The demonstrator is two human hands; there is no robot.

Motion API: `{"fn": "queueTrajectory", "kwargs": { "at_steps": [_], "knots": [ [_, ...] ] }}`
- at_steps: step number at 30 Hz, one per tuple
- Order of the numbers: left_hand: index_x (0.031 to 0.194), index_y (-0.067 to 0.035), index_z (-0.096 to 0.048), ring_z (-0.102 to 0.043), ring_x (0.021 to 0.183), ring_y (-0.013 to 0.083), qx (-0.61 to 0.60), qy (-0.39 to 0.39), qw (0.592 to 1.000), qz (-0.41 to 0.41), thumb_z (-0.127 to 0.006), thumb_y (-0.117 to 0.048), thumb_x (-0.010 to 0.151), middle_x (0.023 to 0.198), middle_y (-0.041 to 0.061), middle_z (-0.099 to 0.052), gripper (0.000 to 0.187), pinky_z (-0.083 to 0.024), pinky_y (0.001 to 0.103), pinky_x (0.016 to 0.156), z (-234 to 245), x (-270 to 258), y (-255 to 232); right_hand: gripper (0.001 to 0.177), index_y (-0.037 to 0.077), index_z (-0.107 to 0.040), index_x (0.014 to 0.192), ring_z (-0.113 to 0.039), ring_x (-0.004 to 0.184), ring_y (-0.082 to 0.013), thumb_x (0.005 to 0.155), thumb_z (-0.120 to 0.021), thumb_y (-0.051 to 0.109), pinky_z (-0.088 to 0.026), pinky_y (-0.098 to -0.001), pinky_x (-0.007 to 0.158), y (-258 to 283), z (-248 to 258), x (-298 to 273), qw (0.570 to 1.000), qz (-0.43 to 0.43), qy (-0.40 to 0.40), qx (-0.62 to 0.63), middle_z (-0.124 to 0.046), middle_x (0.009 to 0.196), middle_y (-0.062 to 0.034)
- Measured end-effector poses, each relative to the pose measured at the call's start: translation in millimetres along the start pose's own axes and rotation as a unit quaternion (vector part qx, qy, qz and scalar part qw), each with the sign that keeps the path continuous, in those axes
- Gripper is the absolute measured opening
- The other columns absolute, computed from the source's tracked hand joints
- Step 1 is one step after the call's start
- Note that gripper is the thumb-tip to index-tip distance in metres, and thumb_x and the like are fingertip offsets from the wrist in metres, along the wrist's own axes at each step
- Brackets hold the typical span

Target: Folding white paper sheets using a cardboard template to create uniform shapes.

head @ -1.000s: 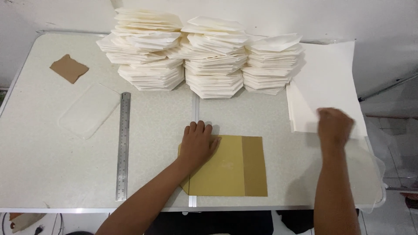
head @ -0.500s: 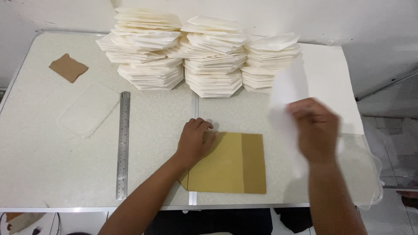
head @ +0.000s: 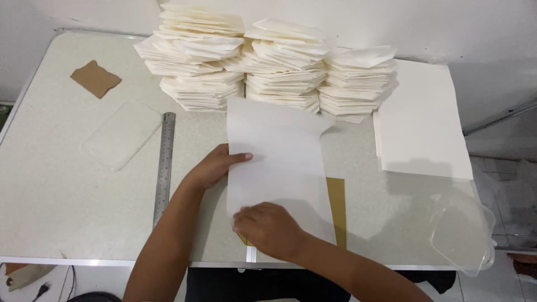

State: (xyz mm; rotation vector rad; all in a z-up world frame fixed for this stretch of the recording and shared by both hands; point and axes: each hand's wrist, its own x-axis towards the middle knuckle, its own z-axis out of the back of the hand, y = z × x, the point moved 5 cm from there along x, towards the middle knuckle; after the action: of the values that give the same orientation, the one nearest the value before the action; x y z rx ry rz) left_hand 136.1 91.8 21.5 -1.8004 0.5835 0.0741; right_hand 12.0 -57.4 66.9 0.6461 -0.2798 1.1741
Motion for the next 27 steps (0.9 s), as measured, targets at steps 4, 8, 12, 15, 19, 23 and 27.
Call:
{"fn": "queueTrajectory", "kwargs": {
  "at_steps": [4,8,12,15,19,23,27],
  "knots": [
    [0.102,0.0,-0.074,-0.07,0.085,0.0222,0.063,-0.099,0.992,0.056,-0.067,-0.022,0.092,0.099,0.011,-0.076,0.026,-0.053,0.032,0.073,12.9,-5.4,-0.4,0.008,0.003,-0.068,0.096,-0.068,0.09,-0.0304,0.1,-0.07,0.01,-0.054,-0.0428,0.081,3.9,-19.2,-19.3,0.998,0.007,0.041,0.046,-0.072,0.101,-0.0114],
    [0.098,-0.003,-0.078,-0.072,0.083,0.0204,0.138,-0.177,0.972,0.075,-0.068,-0.026,0.093,0.096,0.01,-0.079,0.026,-0.055,0.03,0.075,15.7,-13.6,-18.5,0.027,0.008,-0.077,0.092,-0.071,0.107,-0.0299,0.102,-0.068,0.031,-0.054,-0.0413,0.093,0.5,-14.9,-35.8,0.996,0.003,0.05,0.074,-0.076,0.112,-0.0101],
    [0.102,-0.002,-0.078,-0.073,0.09,0.0215,0.104,-0.217,0.969,0.064,-0.072,-0.022,0.089,0.103,0.01,-0.079,0.024,-0.056,0.03,0.079,23.0,-17.9,-26.2,0.029,0.009,-0.073,0.094,-0.068,0.093,-0.0244,0.101,-0.068,0.036,-0.049,-0.0381,0.078,-4.8,5.6,-46.5,0.997,-0.024,0.05,0.057,-0.073,0.096,-0.0055],
    [0.102,0.001,-0.076,-0.074,0.087,0.0252,0.047,-0.221,0.973,0.042,-0.075,-0.02,0.085,0.1,0.013,-0.078,0.027,-0.058,0.033,0.077,26.1,-15.6,-23.8,0.038,0.011,-0.073,0.105,-0.057,0.085,-0.0225,0.096,-0.066,0.047,-0.042,-0.0372,0.072,-9.4,3.6,-71.6,0.989,-0.076,0.122,0.042,-0.065,0.093,-0.0034],
    [0.097,-0.002,-0.076,-0.073,0.084,0.023,0.069,-0.236,0.969,0.013,-0.074,-0.019,0.084,0.097,0.01,-0.078,0.022,-0.057,0.033,0.074,33.7,-10.7,-15.2,0.057,0.008,-0.065,0.121,-0.052,0.097,-0.0287,0.08,-0.083,0.042,-0.044,-0.0435,0.084,-1.3,-3.6,-91.6,0.964,-0.116,0.239,0.002,-0.058,0.109,-0.01],
    [0.092,-0.005,-0.076,-0.07,0.08,0.0193,0.083,-0.265,0.96,-0.029,-0.074,-0.022,0.084,0.092,0.005,-0.076,0.019,-0.054,0.031,0.069,38.9,-9.9,-10.0,0.05,0.009,-0.06,0.118,-0.051,0.098,-0.032,0.076,-0.079,0.029,-0.044,-0.0469,0.084,9.3,5.7,-87.3,0.973,-0.1,0.198,-0.061,-0.058,0.111,-0.0135],
    [0.091,-0.005,-0.076,-0.069,0.08,0.0182,0.106,-0.296,0.948,-0.045,-0.073,-0.024,0.086,0.09,0.004,-0.075,0.02,-0.052,0.029,0.069,44.4,-11.1,-2.8,0.043,0.009,-0.061,0.122,-0.051,0.115,-0.0372,0.083,-0.073,0.025,-0.041,-0.052,0.095,15.6,5.7,-99.1,0.979,-0.096,0.175,-0.043,-0.057,0.124,-0.0192]
  ]
}}
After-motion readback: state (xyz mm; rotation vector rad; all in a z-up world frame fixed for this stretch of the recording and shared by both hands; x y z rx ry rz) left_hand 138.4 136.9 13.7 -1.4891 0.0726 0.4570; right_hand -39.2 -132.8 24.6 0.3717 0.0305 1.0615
